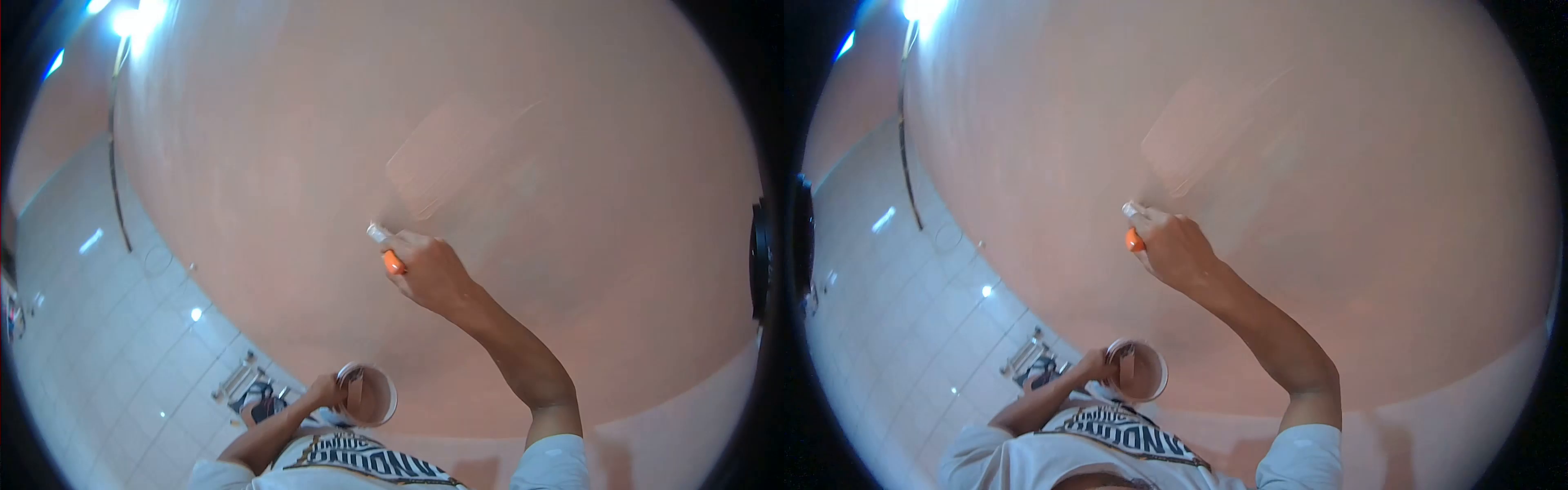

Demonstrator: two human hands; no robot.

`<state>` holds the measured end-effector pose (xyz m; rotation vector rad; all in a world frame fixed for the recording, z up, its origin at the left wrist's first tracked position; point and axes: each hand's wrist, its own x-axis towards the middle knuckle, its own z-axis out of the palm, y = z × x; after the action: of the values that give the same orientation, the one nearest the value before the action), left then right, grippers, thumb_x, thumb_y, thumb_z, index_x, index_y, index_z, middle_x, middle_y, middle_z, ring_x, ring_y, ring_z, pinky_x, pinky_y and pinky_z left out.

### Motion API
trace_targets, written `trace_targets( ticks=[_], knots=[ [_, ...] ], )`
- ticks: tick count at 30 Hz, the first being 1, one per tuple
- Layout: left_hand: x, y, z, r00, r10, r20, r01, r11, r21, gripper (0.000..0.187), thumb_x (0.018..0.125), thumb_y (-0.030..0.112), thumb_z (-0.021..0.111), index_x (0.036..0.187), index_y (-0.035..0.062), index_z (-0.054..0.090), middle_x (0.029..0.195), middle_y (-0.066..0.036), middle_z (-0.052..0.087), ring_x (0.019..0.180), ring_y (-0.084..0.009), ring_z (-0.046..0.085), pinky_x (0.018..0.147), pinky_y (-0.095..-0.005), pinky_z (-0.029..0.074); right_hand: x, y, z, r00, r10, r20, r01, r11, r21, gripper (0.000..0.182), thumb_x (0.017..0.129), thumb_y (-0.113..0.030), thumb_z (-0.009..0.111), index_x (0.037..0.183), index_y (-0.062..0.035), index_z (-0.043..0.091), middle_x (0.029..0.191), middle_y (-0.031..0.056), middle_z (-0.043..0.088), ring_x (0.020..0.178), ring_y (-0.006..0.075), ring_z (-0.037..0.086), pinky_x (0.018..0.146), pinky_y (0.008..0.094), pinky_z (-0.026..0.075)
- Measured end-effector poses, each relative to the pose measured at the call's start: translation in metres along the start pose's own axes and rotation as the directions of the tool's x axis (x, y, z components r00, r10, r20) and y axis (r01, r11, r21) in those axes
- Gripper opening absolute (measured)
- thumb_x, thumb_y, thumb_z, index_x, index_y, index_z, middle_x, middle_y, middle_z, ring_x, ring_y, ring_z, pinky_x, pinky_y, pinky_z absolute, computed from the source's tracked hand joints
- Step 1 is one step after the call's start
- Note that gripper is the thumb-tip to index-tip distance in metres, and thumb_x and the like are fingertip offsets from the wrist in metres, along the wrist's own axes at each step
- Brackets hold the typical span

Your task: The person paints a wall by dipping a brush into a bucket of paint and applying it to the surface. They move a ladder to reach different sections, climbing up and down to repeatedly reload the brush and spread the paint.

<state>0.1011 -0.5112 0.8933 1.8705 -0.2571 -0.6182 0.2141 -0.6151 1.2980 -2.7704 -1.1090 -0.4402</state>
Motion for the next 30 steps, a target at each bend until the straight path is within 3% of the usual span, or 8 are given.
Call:
trace_targets(
  ticks=[6, 12, 16, 19, 22, 25, 28, 30],
  knots=[
    [0.012, -0.015, 0.002, 0.999, -0.032, -0.020, 0.034, 0.993, 0.110, 0.031, 0.076, 0.020, 0.066, 0.101, 0.0024, 0.070, 0.082, -0.016, 0.072, 0.072, -0.0240, 0.073, 0.066, -0.0366, 0.060, 0.058, 0.019, -0.171, 0.958, -0.246, -0.149, 0.133, 0.838, -0.529, 0.013, 0.080, -0.007, 0.065, 0.091, -0.0033, 0.061, 0.079, 0.0164, 0.062, 0.069, 0.0285, 0.061, 0.062, 0.0393, 0.049],
    [0.007, -0.003, -0.004, 0.998, -0.056, 0.042, 0.052, 0.994, 0.094, 0.033, 0.075, 0.022, 0.066, 0.103, 0.0042, 0.070, 0.085, -0.017, 0.073, 0.077, -0.0258, 0.073, 0.069, -0.0375, 0.059, 0.118, -0.049, -0.338, 0.826, -0.433, -0.362, -0.160, 0.435, -0.886, 0.026, 0.091, -0.012, 0.058, 0.069, -0.0014, 0.050, 0.060, 0.0146, 0.053, 0.055, 0.0204, 0.057, 0.056, 0.0339, 0.046],
    [0.002, 0.003, -0.008, 0.995, -0.070, 0.071, 0.065, 0.995, 0.076, 0.036, 0.077, 0.024, 0.065, 0.101, -0.0029, 0.066, 0.082, -0.022, 0.071, 0.075, -0.0305, 0.072, 0.069, -0.0391, 0.059, 0.103, -0.002, -0.261, 0.892, -0.398, -0.214, -0.032, 0.415, -0.909, 0.011, 0.085, -0.013, 0.060, 0.086, -0.0026, 0.063, 0.072, 0.0112, 0.062, 0.070, 0.0213, 0.063, 0.062, 0.0364, 0.051],
    [0.003, 0.006, -0.010, 0.991, -0.093, 0.099, 0.089, 0.995, 0.039, 0.038, 0.078, 0.025, 0.064, 0.101, -0.0061, 0.064, 0.081, -0.026, 0.070, 0.076, -0.0335, 0.072, 0.069, -0.0403, 0.059, 0.062, 0.029, -0.112, 0.931, -0.365, -0.027, 0.071, 0.252, -0.965, 0.036, 0.078, -0.026, 0.066, 0.099, 0.0021, 0.070, 0.087, 0.0138, 0.068, 0.082, 0.0283, 0.065, 0.059, 0.0429, 0.050],
    [0.001, 0.009, -0.013, 0.995, -0.041, 0.095, 0.032, 0.995, 0.092, 0.038, 0.078, 0.025, 0.064, 0.101, -0.0057, 0.065, 0.082, -0.026, 0.069, 0.077, -0.0343, 0.072, 0.070, -0.0408, 0.059, 0.019, -0.023, -0.010, 0.861, -0.174, 0.478, 0.473, 0.617, -0.629, 0.027, 0.079, -0.026, 0.064, 0.095, -0.0070, 0.073, 0.093, 0.0148, 0.068, 0.090, 0.0293, 0.065, 0.066, 0.0436, 0.055],
    [0.002, 0.007, -0.011, 0.999, -0.009, 0.046, 0.001, 0.983, 0.185, 0.038, 0.078, 0.024, 0.064, 0.102, -0.0047, 0.065, 0.082, -0.025, 0.070, 0.077, -0.0346, 0.072, 0.070, -0.0410, 0.059, 0.030, -0.025, 0.011, 0.934, -0.287, 0.215, 0.332, 0.917, -0.220, 0.010, 0.080, -0.020, 0.066, 0.078, -0.0107, 0.071, 0.082, 0.0114, 0.065, 0.086, 0.0274, 0.066, 0.067, 0.0433, 0.056],
    [0.002, 0.001, -0.005, 0.999, -0.035, 0.017, 0.031, 0.983, 0.183, 0.034, 0.078, 0.021, 0.063, 0.101, -0.0042, 0.065, 0.082, -0.024, 0.070, 0.074, -0.0329, 0.072, 0.067, -0.0400, 0.059, 0.086, -0.010, -0.077, 0.904, 0.189, 0.383, -0.036, 0.928, -0.372, 0.014, 0.083, -0.013, 0.059, 0.090, -0.0080, 0.071, 0.086, 0.0155, 0.068, 0.082, 0.0337, 0.068, 0.075, 0.0455, 0.053],
    [0.000, 0.011, -0.007, 0.996, -0.074, 0.041, 0.069, 0.991, 0.112, 0.031, 0.079, 0.020, 0.063, 0.099, -0.0038, 0.064, 0.081, -0.023, 0.070, 0.071, -0.0313, 0.072, 0.064, -0.0392, 0.060, 0.113, 0.027, -0.154, 0.940, -0.329, -0.085, 0.263, 0.863, -0.431, 0.014, 0.071, -0.007, 0.075, 0.083, -0.0043, 0.068, 0.074, 0.0135, 0.066, 0.071, 0.0285, 0.064, 0.071, 0.0373, 0.052]
  ],
)
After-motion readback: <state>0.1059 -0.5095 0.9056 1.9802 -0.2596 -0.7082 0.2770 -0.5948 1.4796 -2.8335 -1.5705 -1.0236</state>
